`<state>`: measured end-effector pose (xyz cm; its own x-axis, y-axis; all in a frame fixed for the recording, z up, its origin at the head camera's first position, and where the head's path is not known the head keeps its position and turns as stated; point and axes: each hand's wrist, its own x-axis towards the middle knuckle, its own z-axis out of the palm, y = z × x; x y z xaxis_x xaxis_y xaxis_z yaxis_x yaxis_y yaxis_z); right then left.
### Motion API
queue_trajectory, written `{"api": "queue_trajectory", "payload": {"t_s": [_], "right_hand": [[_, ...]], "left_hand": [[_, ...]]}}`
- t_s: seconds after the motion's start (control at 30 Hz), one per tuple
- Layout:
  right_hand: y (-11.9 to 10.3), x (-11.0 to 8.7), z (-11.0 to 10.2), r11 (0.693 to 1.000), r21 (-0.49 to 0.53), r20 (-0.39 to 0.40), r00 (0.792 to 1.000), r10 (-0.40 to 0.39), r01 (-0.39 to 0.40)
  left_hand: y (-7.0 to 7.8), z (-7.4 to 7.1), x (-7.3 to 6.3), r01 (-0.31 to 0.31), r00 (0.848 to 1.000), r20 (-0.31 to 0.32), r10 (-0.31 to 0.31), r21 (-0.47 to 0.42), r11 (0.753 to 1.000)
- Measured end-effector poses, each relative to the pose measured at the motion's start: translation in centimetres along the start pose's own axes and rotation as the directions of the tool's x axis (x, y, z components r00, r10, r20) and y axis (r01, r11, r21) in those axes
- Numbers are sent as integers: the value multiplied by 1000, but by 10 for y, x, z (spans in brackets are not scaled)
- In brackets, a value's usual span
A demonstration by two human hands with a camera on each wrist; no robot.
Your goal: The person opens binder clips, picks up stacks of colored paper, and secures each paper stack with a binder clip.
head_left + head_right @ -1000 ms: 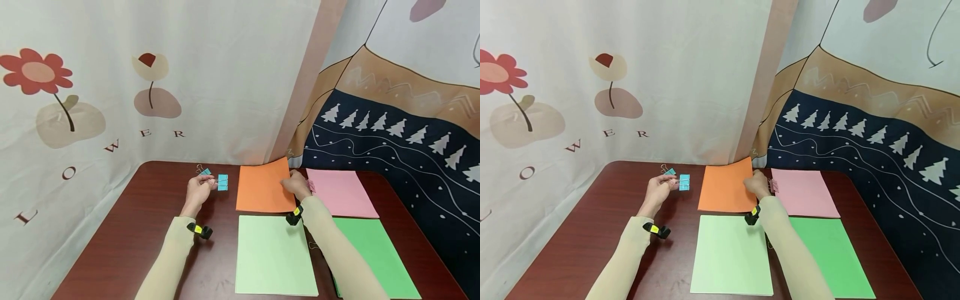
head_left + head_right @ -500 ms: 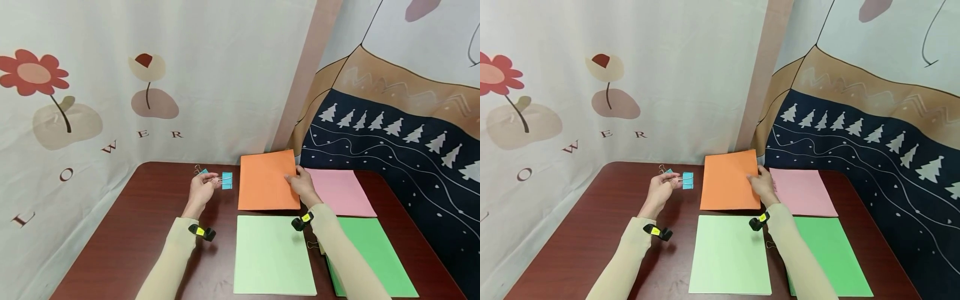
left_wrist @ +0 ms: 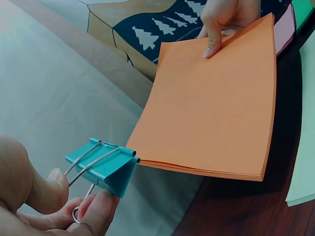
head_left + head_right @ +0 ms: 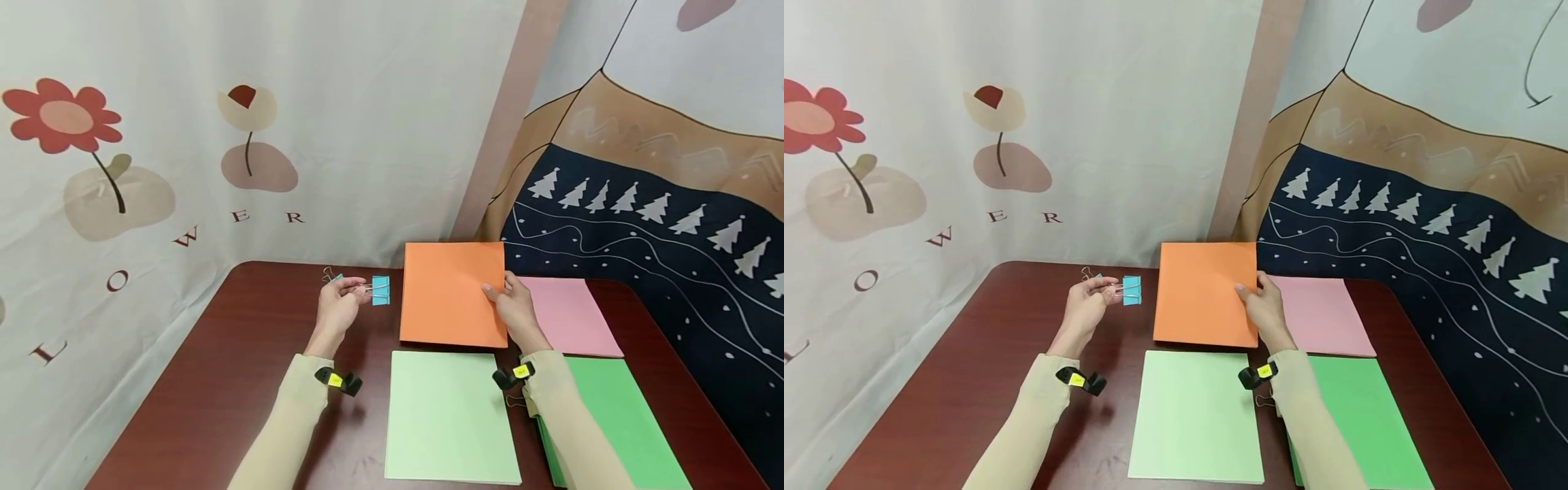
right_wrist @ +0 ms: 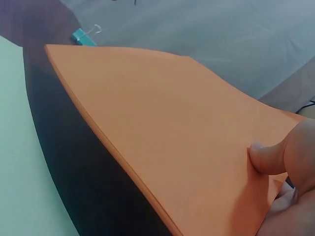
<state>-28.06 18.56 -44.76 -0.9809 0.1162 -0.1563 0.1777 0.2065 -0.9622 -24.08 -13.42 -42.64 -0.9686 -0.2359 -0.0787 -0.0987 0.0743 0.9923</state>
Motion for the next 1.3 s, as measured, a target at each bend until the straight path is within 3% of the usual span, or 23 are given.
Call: {"api": "queue_trajectory", "payload": {"t_s": [0.57,1.3], "right_hand": [[5,-27,-10,995,89,42,998,-40,36],[12,-23,-2,982,176,84,992,-91,75]], "left_hand": [[-3,3,-4,13,1000,-8,-13,4,1000],[-6,4,-4,51,998,-26,-52,-25,998]]}}
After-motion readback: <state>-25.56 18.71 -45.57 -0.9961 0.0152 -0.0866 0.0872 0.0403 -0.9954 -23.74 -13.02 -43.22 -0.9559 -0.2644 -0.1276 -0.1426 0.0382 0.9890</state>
